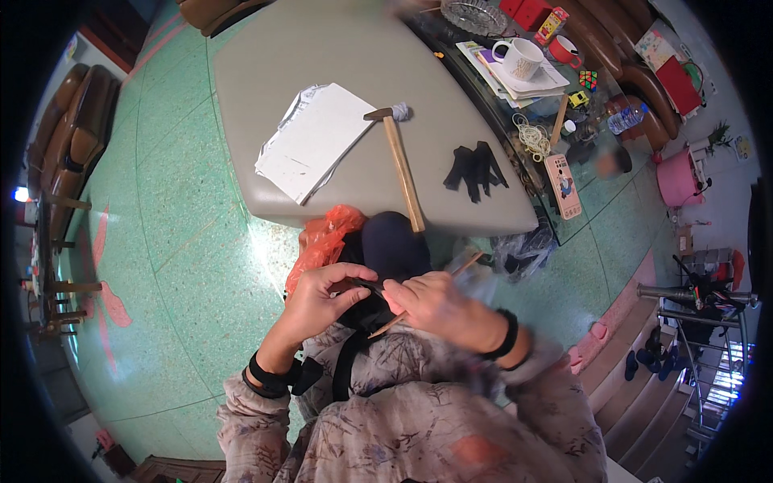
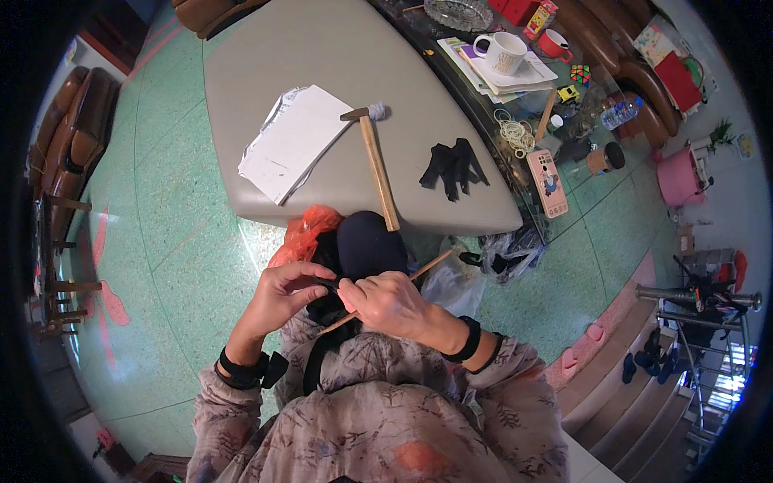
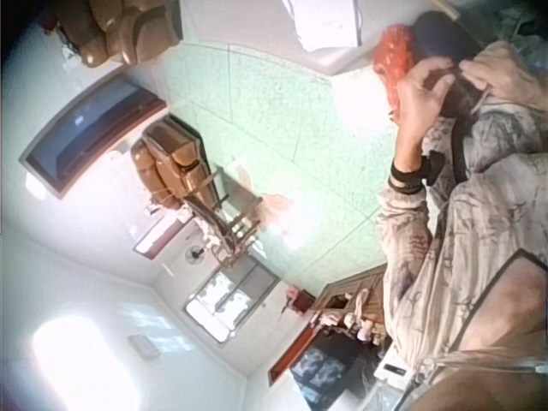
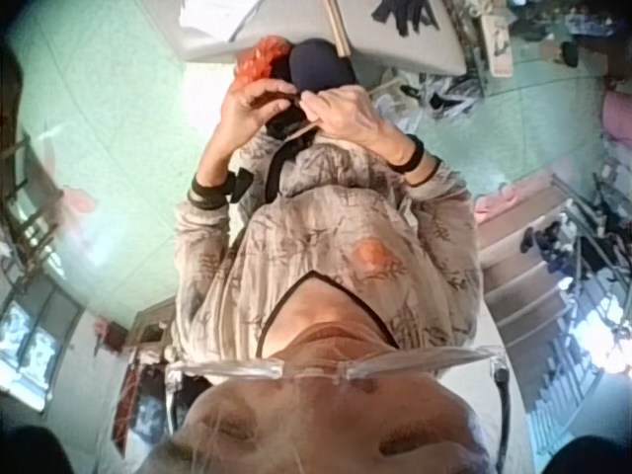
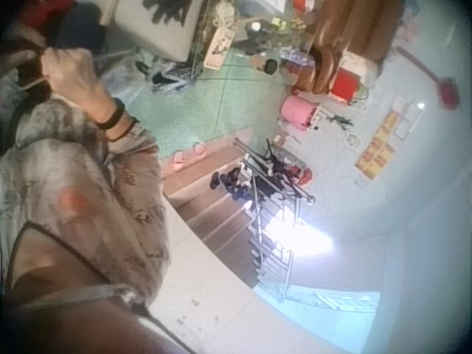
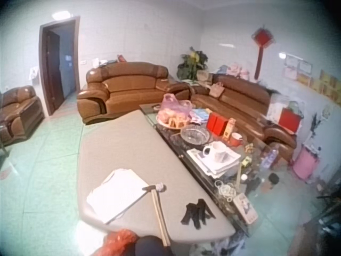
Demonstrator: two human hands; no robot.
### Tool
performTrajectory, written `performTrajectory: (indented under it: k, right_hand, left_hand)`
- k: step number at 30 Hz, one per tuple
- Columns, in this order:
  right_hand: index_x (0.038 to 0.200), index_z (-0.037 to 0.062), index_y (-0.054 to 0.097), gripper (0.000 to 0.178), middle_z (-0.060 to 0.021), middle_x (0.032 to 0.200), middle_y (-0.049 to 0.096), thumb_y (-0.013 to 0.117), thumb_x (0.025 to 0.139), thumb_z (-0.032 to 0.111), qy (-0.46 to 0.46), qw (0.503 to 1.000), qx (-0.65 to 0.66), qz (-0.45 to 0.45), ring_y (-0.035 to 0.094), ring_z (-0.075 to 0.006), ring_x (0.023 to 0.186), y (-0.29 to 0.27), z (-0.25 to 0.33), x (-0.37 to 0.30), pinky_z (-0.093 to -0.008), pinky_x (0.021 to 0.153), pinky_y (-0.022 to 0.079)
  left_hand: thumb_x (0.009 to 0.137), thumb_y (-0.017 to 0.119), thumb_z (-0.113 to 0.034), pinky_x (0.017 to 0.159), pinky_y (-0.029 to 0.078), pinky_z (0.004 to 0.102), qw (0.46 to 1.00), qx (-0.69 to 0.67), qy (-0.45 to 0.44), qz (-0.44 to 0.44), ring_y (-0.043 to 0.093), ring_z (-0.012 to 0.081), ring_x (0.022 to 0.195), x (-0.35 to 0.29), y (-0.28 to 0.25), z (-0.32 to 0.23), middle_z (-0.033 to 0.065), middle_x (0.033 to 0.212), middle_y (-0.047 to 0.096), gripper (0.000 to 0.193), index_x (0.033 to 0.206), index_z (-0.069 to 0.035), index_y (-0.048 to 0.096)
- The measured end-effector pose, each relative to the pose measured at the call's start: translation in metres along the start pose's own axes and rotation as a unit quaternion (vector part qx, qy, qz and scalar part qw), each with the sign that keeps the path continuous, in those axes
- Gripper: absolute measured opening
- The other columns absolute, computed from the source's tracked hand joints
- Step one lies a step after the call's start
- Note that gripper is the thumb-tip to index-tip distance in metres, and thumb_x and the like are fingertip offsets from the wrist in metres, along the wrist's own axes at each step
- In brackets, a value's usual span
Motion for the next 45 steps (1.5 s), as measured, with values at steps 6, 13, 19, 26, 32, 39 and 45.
performTrajectory:
  k: [6, 13, 19, 26, 32, 39, 45]
  right_hand:
    - [0.09, -0.0019, 0.056, 0.019, -0.0053, 0.058, 0.054, 0.062, 0.072, 0.003, -0.009, 0.999, 0.017, 0.034, 0.058, -0.0207, 0.051, 0.0, 0.0, 0.0, -0.032, 0.046, 0.045]
    - [0.08, -0.0022, 0.059, 0.021, -0.0117, 0.062, 0.055, 0.069, 0.078, 0.017, 0.264, 0.924, 0.267, 0.081, 0.053, -0.0183, 0.052, 0.001, -0.053, -0.006, -0.0316, 0.05, 0.041]
    - [0.078, -0.0019, 0.059, 0.023, 0.0011, 0.063, 0.046, 0.068, 0.082, 0.019, 0.359, 0.864, 0.354, 0.0, 0.041, -0.0061, 0.061, 0.009, -0.079, -0.02, -0.0246, 0.054, 0.036]
    - [0.082, -0.0005, 0.062, 0.02, 0.0024, 0.065, 0.048, 0.065, 0.085, 0.019, 0.342, 0.867, 0.355, -0.067, 0.04, -0.0042, 0.061, 0.008, -0.082, -0.017, -0.0234, 0.053, 0.034]
    - [0.084, -0.0008, 0.064, 0.019, 0.0057, 0.065, 0.05, 0.065, 0.085, 0.018, 0.377, 0.832, 0.407, -0.013, 0.041, -0.0021, 0.062, 0.029, -0.081, -0.013, -0.0216, 0.053, 0.034]
    - [0.099, 0.0, 0.063, 0.017, 0.0021, 0.063, 0.052, 0.057, 0.088, 0.012, 0.416, 0.673, 0.612, 0.013, 0.041, -0.0029, 0.051, 0.025, -0.07, -0.011, -0.0212, 0.044, 0.031]
    - [0.101, -0.0027, 0.059, 0.023, -0.005, 0.078, 0.055, 0.055, 0.078, -0.003, 0.244, 0.86, 0.447, -0.025, 0.052, -0.0145, 0.064, 0.01, -0.059, 0.002, -0.027, 0.056, 0.043]
  left_hand:
    - [0.081, 0.065, 0.0, 0.072, 0.052, 0.0267, 0.994, 0.081, 0.075, 0.021, 0.062, 0.0133, 0.084, 0.001, 0.002, -0.007, 0.0066, 0.09, 0.066, 0.019, 0.1, 0.001, 0.063]
    - [0.086, 0.062, -0.004, 0.061, 0.053, 0.0251, 0.992, 0.033, -0.078, -0.09, 0.061, 0.0118, 0.079, -0.006, -0.013, 0.015, 0.0086, 0.093, 0.065, 0.009, 0.091, 0.003, 0.061]
    - [0.088, 0.058, -0.004, 0.061, 0.055, 0.0234, 0.988, -0.073, -0.131, 0.048, 0.06, 0.0118, 0.08, -0.006, 0.004, 0.037, 0.0104, 0.101, 0.061, 0.011, 0.096, 0.004, 0.058]
    - [0.088, 0.06, -0.007, 0.061, 0.051, 0.0211, 0.994, -0.056, -0.093, 0.01, 0.057, 0.0073, 0.07, -0.007, 0.014, 0.034, 0.0004, 0.08, 0.059, 0.009, 0.09, 0.001, 0.057]
    - [0.092, 0.054, -0.016, 0.053, 0.044, 0.0356, 0.974, 0.208, 0.071, -0.047, 0.056, 0.0259, 0.058, 0.001, 0.018, 0.006, 0.0129, 0.073, 0.056, 0.016, 0.089, 0.0, 0.052]
    - [0.094, 0.05, -0.015, 0.051, 0.039, 0.0352, 0.96, 0.231, 0.078, -0.138, 0.045, 0.028, 0.052, -0.003, 0.024, -0.004, 0.0152, 0.061, 0.047, 0.023, 0.076, 0.0, 0.045]
    - [0.098, 0.044, -0.023, 0.047, 0.033, 0.0259, 0.99, -0.035, 0.018, -0.137, 0.033, 0.0105, 0.05, 0.006, 0.017, 0.018, -0.001, 0.058, 0.037, 0.029, 0.076, -0.004, 0.045]
Point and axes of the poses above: each hand's wrist, its own x-axis towards the middle knuckle, its own y-axis out of the palm, z = x × y, the point moved 7 cm from there along x, towards the middle knuckle
